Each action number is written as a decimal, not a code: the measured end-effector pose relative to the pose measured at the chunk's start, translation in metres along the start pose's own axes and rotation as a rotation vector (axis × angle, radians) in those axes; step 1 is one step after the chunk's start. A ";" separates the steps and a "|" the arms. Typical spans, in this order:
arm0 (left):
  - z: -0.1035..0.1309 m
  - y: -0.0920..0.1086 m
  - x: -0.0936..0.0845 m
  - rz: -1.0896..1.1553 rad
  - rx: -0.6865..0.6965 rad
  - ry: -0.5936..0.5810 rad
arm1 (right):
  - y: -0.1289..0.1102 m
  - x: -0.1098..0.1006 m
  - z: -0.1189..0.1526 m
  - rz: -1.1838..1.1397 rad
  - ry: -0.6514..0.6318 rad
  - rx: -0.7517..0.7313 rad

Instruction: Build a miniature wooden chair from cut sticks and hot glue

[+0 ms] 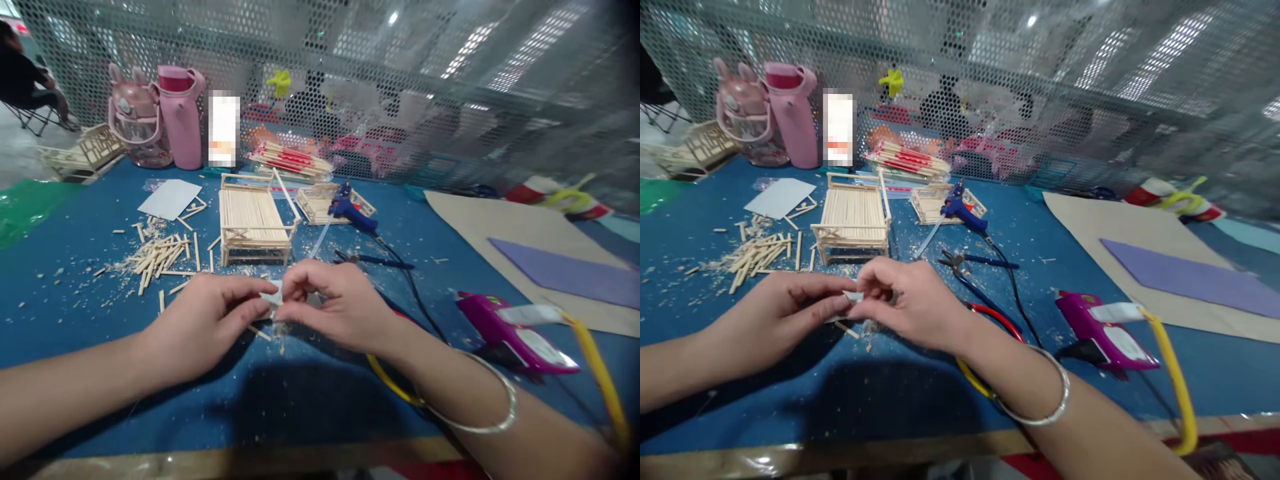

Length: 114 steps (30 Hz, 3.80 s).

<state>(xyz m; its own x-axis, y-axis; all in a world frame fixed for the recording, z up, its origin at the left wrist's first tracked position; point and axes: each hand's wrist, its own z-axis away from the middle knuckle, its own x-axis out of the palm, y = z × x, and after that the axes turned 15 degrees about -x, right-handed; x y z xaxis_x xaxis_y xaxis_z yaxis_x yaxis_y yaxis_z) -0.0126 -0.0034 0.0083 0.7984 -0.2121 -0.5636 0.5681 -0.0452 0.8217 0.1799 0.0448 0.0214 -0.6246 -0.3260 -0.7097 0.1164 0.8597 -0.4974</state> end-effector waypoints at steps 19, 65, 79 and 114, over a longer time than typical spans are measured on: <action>0.000 0.001 0.007 0.296 -0.149 -0.141 | 0.002 0.006 0.001 -0.053 0.005 -0.129; -0.019 -0.023 -0.002 -0.626 0.270 0.001 | 0.018 0.011 -0.002 0.485 -0.339 0.053; -0.010 -0.016 -0.004 -0.068 0.172 0.171 | 0.005 0.011 -0.003 -0.294 0.151 0.267; -0.031 0.014 -0.005 -1.079 -0.096 0.094 | 0.017 0.006 -0.004 0.330 -0.314 0.334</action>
<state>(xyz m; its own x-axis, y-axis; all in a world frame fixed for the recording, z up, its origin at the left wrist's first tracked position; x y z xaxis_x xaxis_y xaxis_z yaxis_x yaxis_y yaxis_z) -0.0025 0.0274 0.0198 -0.1212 -0.0306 -0.9922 0.9893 -0.0857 -0.1182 0.1752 0.0589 0.0112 -0.2597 -0.2058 -0.9435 0.5365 0.7816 -0.3182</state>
